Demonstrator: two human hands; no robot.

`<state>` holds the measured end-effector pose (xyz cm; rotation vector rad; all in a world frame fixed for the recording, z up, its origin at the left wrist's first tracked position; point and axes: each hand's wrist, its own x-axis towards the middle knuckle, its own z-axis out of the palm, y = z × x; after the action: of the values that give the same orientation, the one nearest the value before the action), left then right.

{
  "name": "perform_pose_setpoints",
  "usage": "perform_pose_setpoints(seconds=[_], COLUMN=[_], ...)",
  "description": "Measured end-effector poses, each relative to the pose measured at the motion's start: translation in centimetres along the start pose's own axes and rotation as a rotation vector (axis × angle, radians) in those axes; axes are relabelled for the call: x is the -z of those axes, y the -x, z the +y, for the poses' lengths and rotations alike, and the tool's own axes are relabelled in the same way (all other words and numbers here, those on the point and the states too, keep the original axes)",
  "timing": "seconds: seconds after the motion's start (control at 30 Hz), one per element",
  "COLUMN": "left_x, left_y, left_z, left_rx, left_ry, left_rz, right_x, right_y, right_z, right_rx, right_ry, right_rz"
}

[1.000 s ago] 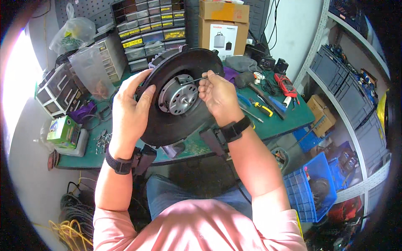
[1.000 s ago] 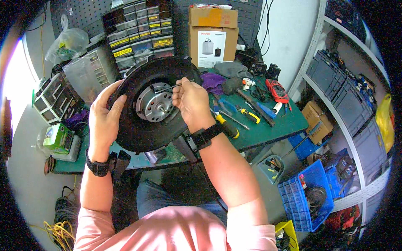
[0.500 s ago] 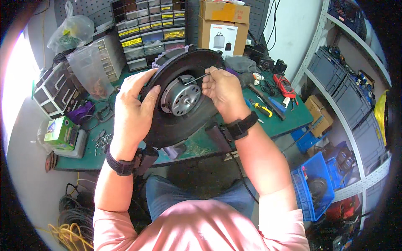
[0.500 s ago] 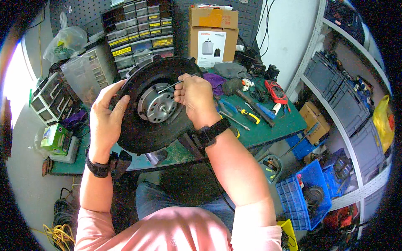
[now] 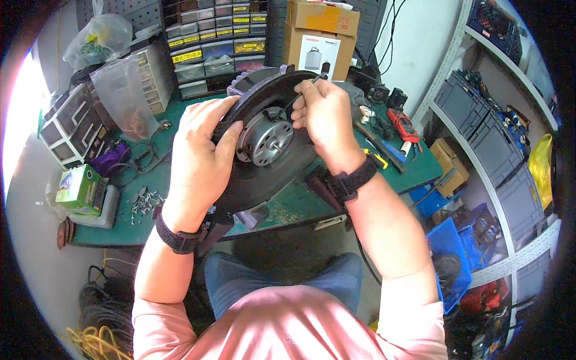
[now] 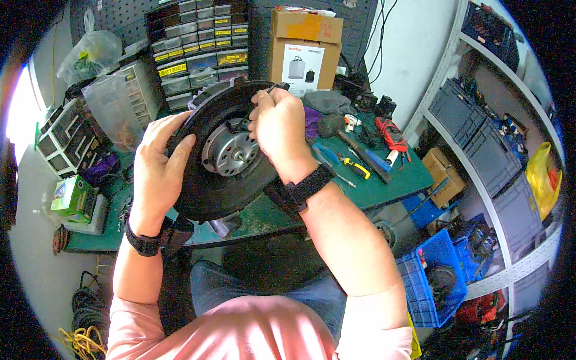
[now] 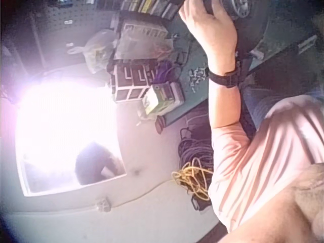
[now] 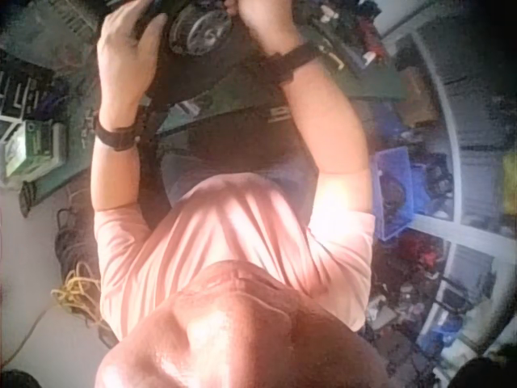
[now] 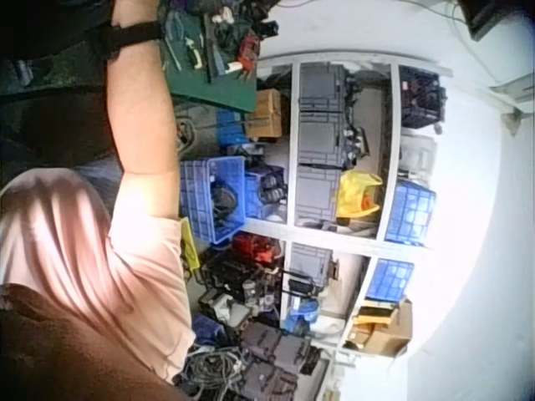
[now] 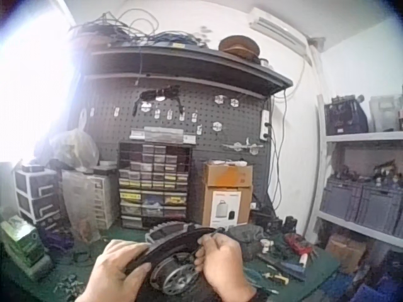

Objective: The person disassembles a motor assembly by removing a fan blade and then uses pliers and a screwdriver to remove a retaining clip from the motor housing. They handle the fan blade, motor housing, and retaining clip throughout the process.

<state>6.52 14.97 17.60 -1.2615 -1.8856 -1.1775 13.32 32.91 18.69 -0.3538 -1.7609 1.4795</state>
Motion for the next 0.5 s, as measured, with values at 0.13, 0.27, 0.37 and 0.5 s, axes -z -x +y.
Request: perform_pose_setpoints(seconds=[0.13,0.27,0.37,0.5], left_x=[0.0,0.1,0.2,0.2], left_y=[-0.1,-0.1,-0.2,-0.2], left_z=[-0.1,0.0,-0.1,-0.3], left_rx=[-0.008,0.001,-0.002,-0.004], left_ry=[0.024,0.041,0.050,0.060], left_rz=[-0.010,-0.005,-0.006,-0.015], right_x=[-0.3,-0.3,-0.8,-1.2], right_y=[0.1,-0.2,0.2,0.6], right_z=[-0.4,0.0,0.2,0.2], right_rx=[0.098,0.227,0.322,0.476], right_ry=[0.158,0.313,0.359,0.469], right_rz=[-0.008,-0.003,0.028,0.039])
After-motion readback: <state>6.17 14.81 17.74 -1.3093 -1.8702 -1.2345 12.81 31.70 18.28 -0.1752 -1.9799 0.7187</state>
